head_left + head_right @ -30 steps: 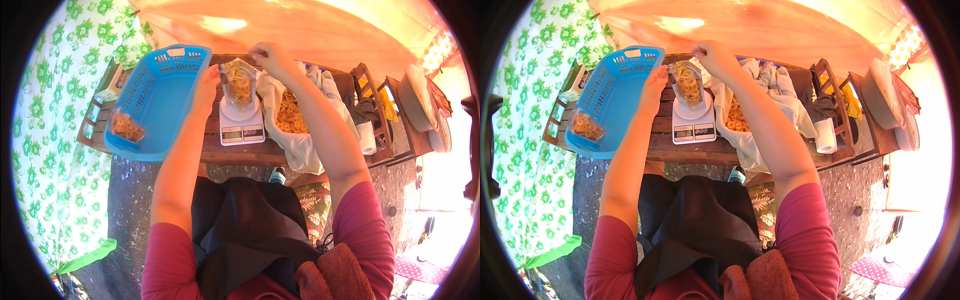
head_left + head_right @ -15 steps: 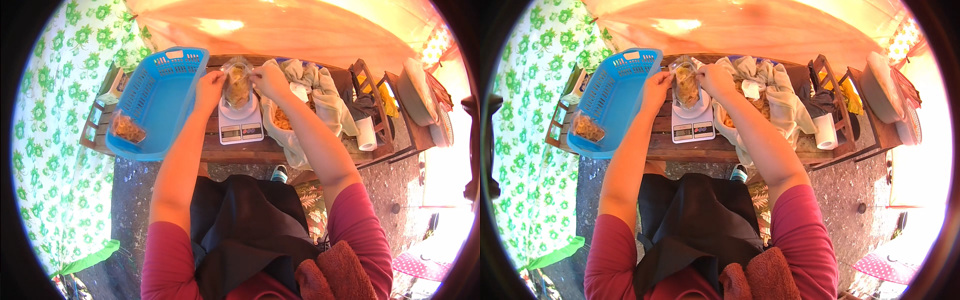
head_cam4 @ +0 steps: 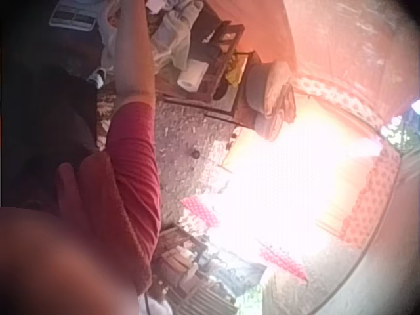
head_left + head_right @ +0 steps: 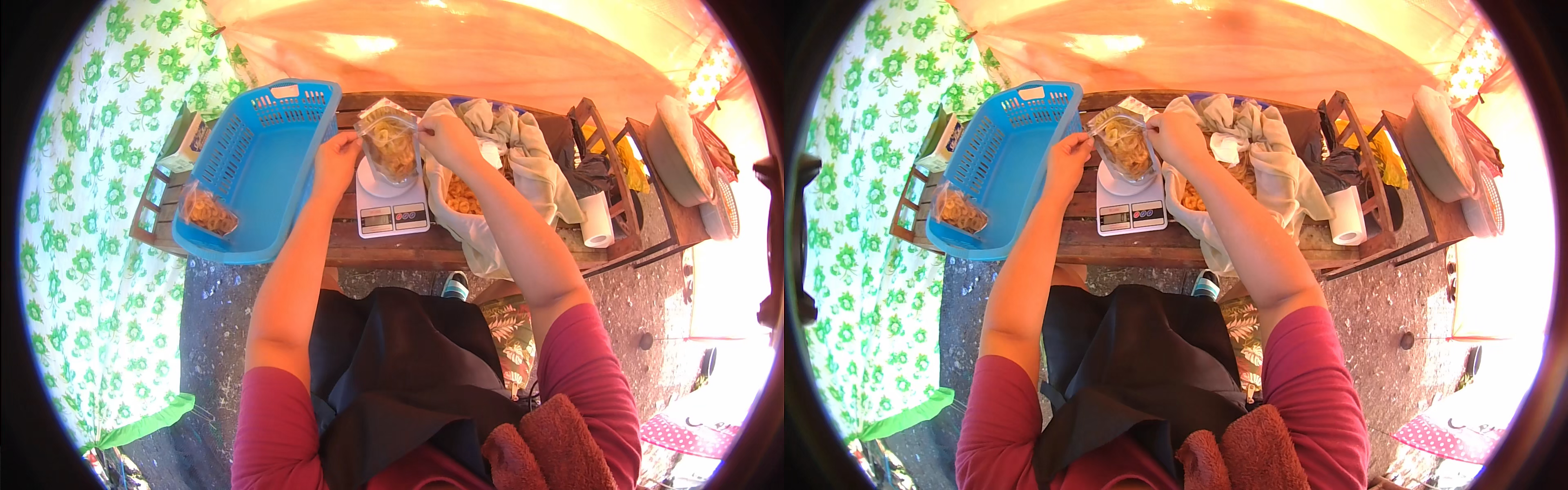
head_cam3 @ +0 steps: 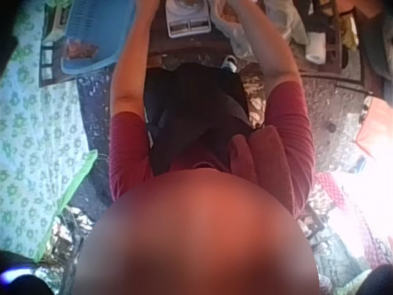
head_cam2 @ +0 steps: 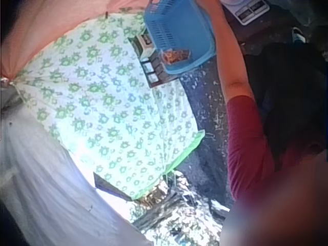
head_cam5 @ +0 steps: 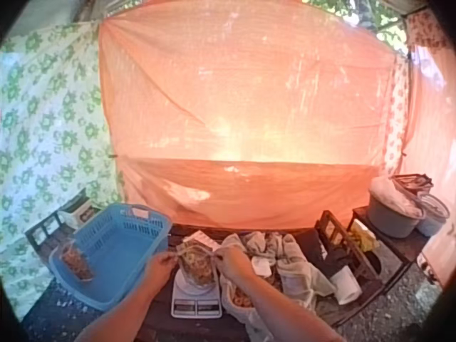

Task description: The person scoops dried snack pieces from a cloth bag into small clear plastic bags, weighs each filled bag on a digital scale, adjusts the contents, and places the sealed bags into a blue basket. The process repeats for multiple bags.

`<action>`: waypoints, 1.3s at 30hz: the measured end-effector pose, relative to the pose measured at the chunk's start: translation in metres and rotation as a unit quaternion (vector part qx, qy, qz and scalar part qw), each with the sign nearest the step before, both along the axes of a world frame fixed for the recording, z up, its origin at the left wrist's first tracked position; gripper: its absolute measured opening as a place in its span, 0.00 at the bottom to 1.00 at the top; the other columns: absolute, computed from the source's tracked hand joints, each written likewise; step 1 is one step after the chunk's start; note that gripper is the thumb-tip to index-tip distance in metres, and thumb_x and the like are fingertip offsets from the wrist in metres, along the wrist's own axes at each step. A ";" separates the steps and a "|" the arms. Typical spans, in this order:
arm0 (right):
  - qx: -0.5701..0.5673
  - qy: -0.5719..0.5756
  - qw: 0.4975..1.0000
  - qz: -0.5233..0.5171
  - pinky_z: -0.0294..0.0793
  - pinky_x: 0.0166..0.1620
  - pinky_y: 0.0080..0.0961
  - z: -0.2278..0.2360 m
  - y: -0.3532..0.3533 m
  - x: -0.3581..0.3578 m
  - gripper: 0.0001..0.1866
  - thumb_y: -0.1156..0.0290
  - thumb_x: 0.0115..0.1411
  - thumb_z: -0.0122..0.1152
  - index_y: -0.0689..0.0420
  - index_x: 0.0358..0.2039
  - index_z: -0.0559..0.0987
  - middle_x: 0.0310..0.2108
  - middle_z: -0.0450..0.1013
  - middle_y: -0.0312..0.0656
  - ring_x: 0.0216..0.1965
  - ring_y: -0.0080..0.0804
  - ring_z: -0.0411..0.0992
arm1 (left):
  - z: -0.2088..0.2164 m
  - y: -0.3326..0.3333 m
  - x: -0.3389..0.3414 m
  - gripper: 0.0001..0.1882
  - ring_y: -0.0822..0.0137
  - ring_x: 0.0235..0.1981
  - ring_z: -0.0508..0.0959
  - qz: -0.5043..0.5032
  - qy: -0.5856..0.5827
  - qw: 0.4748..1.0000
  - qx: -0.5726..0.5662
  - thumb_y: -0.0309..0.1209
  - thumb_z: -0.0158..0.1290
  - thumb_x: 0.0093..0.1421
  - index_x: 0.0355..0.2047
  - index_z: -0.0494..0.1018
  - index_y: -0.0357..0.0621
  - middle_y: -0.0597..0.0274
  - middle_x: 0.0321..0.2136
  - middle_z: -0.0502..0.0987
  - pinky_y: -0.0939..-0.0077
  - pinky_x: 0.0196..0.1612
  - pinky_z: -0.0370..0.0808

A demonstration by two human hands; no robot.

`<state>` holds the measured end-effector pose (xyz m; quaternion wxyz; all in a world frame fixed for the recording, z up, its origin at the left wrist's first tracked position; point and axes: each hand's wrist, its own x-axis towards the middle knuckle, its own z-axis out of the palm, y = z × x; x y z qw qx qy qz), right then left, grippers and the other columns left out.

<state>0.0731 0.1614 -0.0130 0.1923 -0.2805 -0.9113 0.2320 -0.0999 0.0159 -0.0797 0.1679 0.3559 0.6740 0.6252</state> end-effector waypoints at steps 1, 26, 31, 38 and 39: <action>0.001 0.008 1.000 0.006 0.71 0.34 0.35 -0.002 0.001 0.000 0.11 0.65 0.56 0.59 0.54 0.38 0.81 0.27 0.74 0.48 0.30 0.42 0.73 | -0.001 -0.001 0.001 0.12 0.76 0.35 0.75 -0.003 -0.017 1.000 -0.002 0.30 0.54 0.62 0.43 0.77 0.36 0.63 0.34 0.79 0.80 0.39 0.71; -0.074 -0.322 0.943 0.038 0.73 0.46 0.35 -0.084 0.033 0.105 0.31 0.57 0.47 0.70 0.57 0.50 0.73 0.42 0.76 0.51 0.44 0.44 0.75 | -0.005 0.009 0.011 0.20 0.65 0.52 0.72 -0.082 -0.059 0.995 0.029 0.20 0.48 0.60 0.54 0.66 0.33 0.53 0.50 0.74 0.72 0.56 0.67; -0.069 -0.324 0.941 0.074 0.75 0.37 0.31 -0.087 0.034 0.097 0.21 0.64 0.49 0.68 0.59 0.42 0.78 0.37 0.77 0.48 0.36 0.38 0.76 | -0.002 0.002 0.015 0.19 0.64 0.50 0.75 -0.040 -0.046 0.997 0.052 0.20 0.49 0.60 0.53 0.69 0.33 0.53 0.47 0.76 0.71 0.54 0.71; -0.438 -0.124 0.888 -0.064 0.77 0.33 0.20 -0.061 0.059 0.128 0.09 0.72 0.60 0.60 0.58 0.41 0.78 0.36 0.77 0.40 0.32 0.28 0.78 | -0.001 -0.003 0.008 0.17 0.65 0.50 0.75 -0.051 -0.052 0.996 0.056 0.19 0.47 0.62 0.52 0.70 0.34 0.53 0.47 0.77 0.72 0.55 0.70; -0.433 -0.116 0.892 -0.052 0.78 0.37 0.21 -0.058 0.062 0.134 0.09 0.68 0.63 0.57 0.59 0.41 0.77 0.37 0.77 0.40 0.35 0.30 0.79 | -0.001 -0.003 0.008 0.17 0.65 0.50 0.76 -0.050 -0.053 0.996 0.058 0.19 0.47 0.62 0.51 0.70 0.34 0.53 0.47 0.77 0.72 0.55 0.70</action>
